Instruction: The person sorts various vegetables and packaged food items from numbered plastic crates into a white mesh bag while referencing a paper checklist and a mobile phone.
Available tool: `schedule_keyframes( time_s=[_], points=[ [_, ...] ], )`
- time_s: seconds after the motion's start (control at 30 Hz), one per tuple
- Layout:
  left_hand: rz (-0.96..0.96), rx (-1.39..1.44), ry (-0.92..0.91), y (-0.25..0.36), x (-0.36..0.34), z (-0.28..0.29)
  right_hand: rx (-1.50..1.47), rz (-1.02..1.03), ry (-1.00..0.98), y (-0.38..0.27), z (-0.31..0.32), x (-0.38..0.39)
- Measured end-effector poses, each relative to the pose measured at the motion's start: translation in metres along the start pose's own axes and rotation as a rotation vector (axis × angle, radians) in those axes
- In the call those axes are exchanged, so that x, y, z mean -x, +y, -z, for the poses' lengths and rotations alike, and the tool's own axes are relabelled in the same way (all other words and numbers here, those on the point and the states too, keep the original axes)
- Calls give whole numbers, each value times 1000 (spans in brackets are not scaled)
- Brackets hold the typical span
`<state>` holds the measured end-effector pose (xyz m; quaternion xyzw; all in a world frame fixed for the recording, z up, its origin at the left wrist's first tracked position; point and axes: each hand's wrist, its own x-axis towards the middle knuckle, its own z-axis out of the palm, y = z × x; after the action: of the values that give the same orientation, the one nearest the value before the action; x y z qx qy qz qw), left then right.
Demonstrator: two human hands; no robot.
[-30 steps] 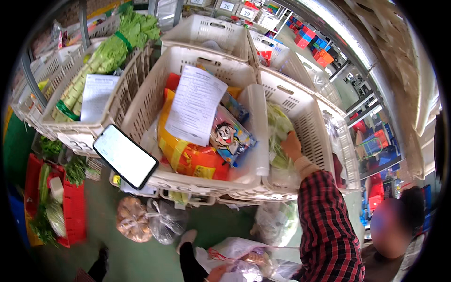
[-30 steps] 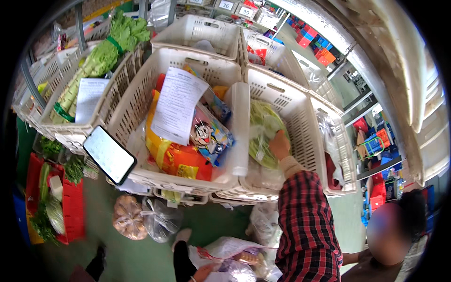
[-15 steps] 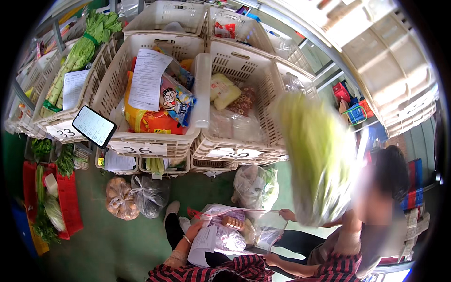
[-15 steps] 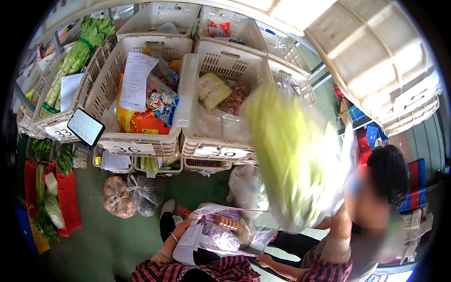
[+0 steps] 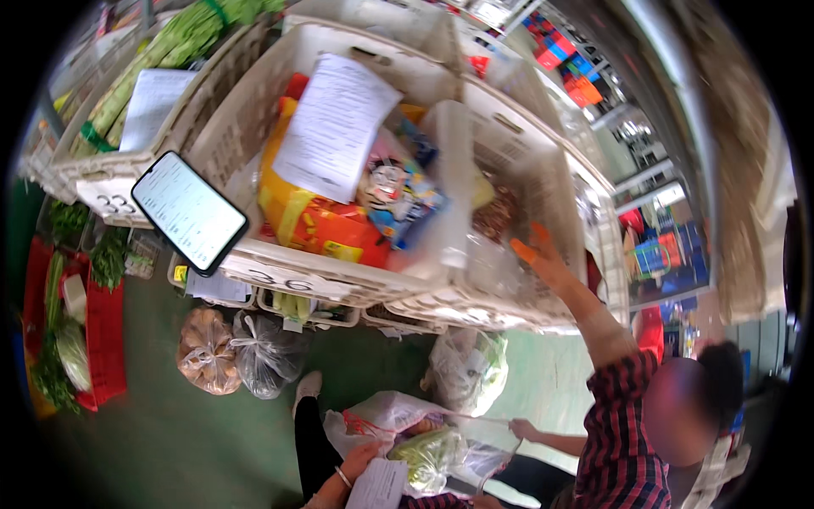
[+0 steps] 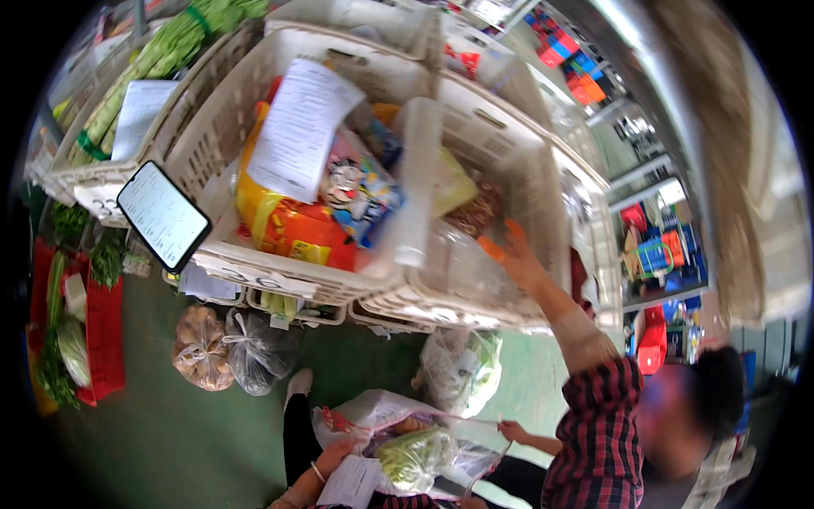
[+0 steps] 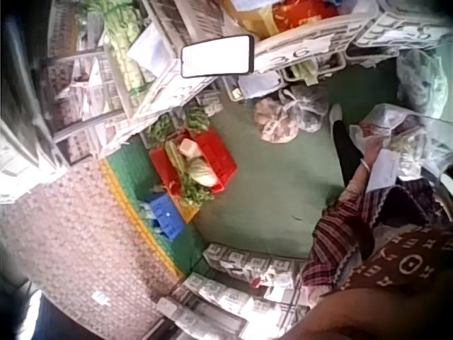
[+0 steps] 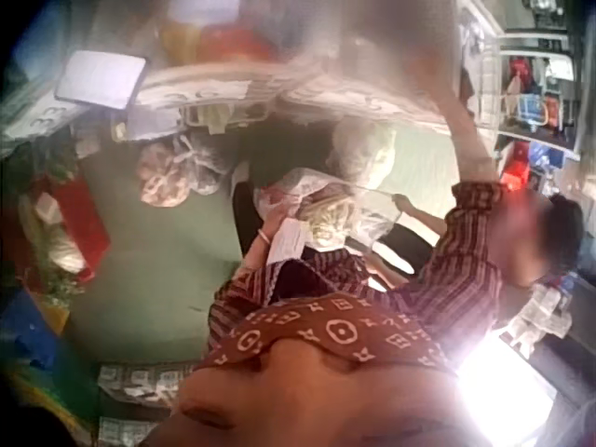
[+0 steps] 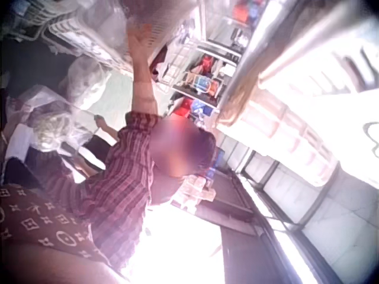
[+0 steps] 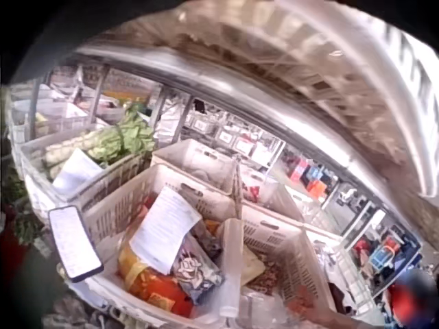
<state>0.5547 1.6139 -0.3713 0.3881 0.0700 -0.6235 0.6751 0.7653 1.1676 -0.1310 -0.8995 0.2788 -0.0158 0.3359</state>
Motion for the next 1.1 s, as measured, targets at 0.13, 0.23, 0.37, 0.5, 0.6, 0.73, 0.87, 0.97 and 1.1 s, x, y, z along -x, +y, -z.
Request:
schedule_keyframes(
  time_s=[0.13, 0.23, 0.37, 0.5, 0.6, 0.73, 0.87, 0.97, 1.1],
  points=[
    [-85, -218, -45, -18, -27, -15, 580, -80, -122, 135, -2, -149],
    [-46, -45, 0, -37, -32, 7, 147, -570, 124, 180, -26, -177],
    [104, 67, 17, -22, -22, 20, 130, -433, -8, 149, -103, -136],
    [154, 146, -49, -18, -41, 8, 137, -392, 69, 139, -29, -102],
    [131, -28, -38, -17, -46, 10, 153, -387, 88, 132, -17, -92],
    [136, 107, -24, -5, -39, 11, 156, -370, 47, 128, -35, -94],
    [172, 55, 2, -4, -34, 9, 164, -346, 38, 116, -37, -93],
    [219, 29, 24, -60, -55, 22, 172, -325, 40, 108, -38, -92],
    [175, -1, 54, -48, -53, 17, 172, -295, 47, 103, -32, -92]
  ],
)
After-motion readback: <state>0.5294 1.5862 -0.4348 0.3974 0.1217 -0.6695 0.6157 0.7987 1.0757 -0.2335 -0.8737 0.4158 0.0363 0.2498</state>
